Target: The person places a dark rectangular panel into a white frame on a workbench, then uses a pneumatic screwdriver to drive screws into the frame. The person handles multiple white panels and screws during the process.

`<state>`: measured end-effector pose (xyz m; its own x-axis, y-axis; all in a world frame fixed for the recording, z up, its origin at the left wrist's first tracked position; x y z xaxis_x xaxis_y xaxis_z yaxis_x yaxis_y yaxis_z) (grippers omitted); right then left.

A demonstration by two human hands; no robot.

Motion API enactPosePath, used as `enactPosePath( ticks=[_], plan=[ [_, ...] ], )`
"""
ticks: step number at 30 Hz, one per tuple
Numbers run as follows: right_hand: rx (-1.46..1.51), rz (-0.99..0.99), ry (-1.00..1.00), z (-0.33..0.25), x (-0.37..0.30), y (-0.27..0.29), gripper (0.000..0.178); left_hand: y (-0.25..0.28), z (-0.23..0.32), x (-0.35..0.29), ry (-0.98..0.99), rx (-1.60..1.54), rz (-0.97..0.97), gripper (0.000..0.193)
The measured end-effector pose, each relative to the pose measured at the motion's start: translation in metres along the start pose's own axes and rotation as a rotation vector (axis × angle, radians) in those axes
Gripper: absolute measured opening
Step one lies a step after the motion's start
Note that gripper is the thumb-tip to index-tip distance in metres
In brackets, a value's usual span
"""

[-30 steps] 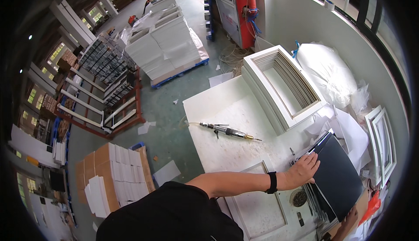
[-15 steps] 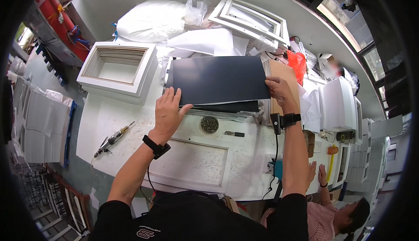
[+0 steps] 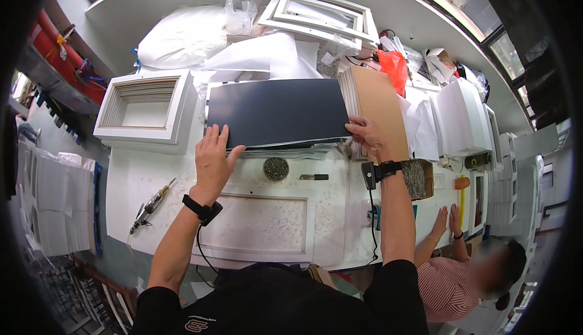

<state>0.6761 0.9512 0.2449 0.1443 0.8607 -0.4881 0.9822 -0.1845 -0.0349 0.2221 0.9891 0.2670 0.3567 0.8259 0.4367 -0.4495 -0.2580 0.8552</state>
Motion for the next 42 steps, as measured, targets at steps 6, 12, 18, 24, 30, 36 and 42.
enactPosePath(
  ticks=[6, 12, 18, 24, 30, 36, 42],
  plan=[
    [-0.119, 0.08, 0.022, -0.006, -0.021, -0.014, 0.039, -0.001, 0.0, 0.001, -0.005, -0.007, -0.012, 0.068],
    [-0.342, 0.113, 0.107, -0.003, -0.019, -0.013, 0.028, 0.001, 0.001, 0.002, -0.021, -0.005, -0.029, 0.067],
    [-0.628, 0.354, 0.132, -0.007, -0.02, -0.028, 0.039, 0.008, 0.006, 0.002, -0.027, 0.037, -0.017, 0.064],
    [-0.521, 0.39, 0.204, -0.023, -0.026, -0.032, 0.038, 0.006, 0.066, -0.007, -0.301, -0.187, -0.011, 0.056],
    [-0.691, 0.487, 0.523, -0.045, 0.013, -0.023, 0.044, -0.024, 0.127, 0.021, -0.43, -0.36, -0.084, 0.05],
    [-0.543, 0.27, 0.354, -0.076, 0.091, -0.02, 0.049, -0.049, 0.146, 0.012, -0.51, -0.284, -0.139, 0.051],
    [-0.432, 0.217, 0.206, -0.085, 0.12, -0.036, 0.04, -0.045, 0.153, 0.011, -0.522, -0.141, -0.169, 0.051]
  ],
)
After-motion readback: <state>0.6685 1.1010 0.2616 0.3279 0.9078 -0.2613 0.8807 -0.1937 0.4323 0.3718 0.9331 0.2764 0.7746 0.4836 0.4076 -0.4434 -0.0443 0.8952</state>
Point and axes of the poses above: each hand's wrist, its own x-axis towards the middle knuckle, its own y-axis out of the back of the hand, z = x × y, the point moved 2 cm from there along x, towards the middle knuckle, and after that the axes turned 1 degree about -y, right-handed, at the moved point
